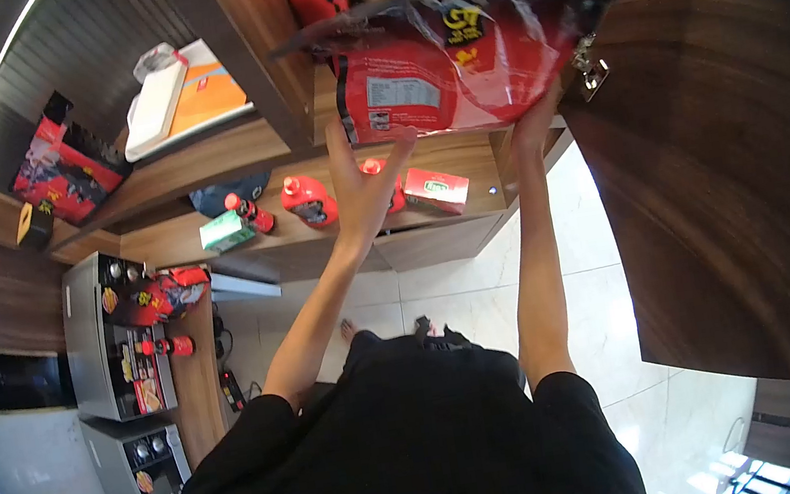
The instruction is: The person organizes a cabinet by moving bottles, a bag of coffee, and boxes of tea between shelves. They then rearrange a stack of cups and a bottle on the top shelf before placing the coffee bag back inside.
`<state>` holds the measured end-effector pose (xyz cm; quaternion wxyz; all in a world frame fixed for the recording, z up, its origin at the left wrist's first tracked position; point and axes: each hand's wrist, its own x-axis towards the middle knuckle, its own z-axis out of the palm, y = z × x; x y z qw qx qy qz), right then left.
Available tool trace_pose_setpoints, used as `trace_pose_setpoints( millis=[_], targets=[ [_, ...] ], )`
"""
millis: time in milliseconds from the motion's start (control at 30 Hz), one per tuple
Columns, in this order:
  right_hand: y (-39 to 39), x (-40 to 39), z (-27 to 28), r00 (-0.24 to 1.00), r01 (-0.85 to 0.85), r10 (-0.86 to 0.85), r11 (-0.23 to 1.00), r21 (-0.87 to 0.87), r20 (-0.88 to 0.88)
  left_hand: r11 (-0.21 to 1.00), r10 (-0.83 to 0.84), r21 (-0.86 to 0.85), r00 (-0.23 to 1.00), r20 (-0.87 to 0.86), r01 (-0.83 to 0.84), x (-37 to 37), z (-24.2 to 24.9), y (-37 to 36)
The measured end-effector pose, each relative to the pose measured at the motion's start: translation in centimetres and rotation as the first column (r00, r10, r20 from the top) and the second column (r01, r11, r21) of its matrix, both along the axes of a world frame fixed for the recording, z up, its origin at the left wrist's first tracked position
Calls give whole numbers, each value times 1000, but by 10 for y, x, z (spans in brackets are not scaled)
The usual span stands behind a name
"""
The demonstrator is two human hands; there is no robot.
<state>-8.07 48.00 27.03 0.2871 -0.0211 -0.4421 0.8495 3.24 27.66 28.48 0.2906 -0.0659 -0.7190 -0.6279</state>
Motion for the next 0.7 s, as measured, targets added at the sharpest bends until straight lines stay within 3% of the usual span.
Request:
trace_pose_setpoints(
  millis=[67, 167, 400, 533, 633, 667, 700],
  targets=[
    [-6, 28, -1, 998, 65, -66, 996, -61, -9, 999, 52, 2, 998, -47, -52, 26, 13, 8],
    [2, 87, -22, 1000, 15, -14, 999, -40, 16, 997, 73, 2, 997, -21, -73, 68, -4, 2],
    [39, 219, -128, 951, -148, 143, 989, -1, 273, 998, -8, 65, 945, 327, -14, 144, -133, -12],
    [48, 245, -203, 891, -220, 206, 975, -13, 405, 998, -61, 15, 873, 484, 61, 164, -172, -16],
    [39, 247, -244, 899, -190, 152, 981, 52, 410, 992, 15, -115, 880, 475, 45, 168, -178, -22],
    [37, 243, -252, 820, -161, 170, 985, -64, 547, 988, 49, -155, 886, 461, 26, 168, -179, -24],
    [51, 242, -295, 802, -275, 239, 961, -17, 547, 988, 84, -154, 830, 551, 2, 169, -189, -26]
  ],
)
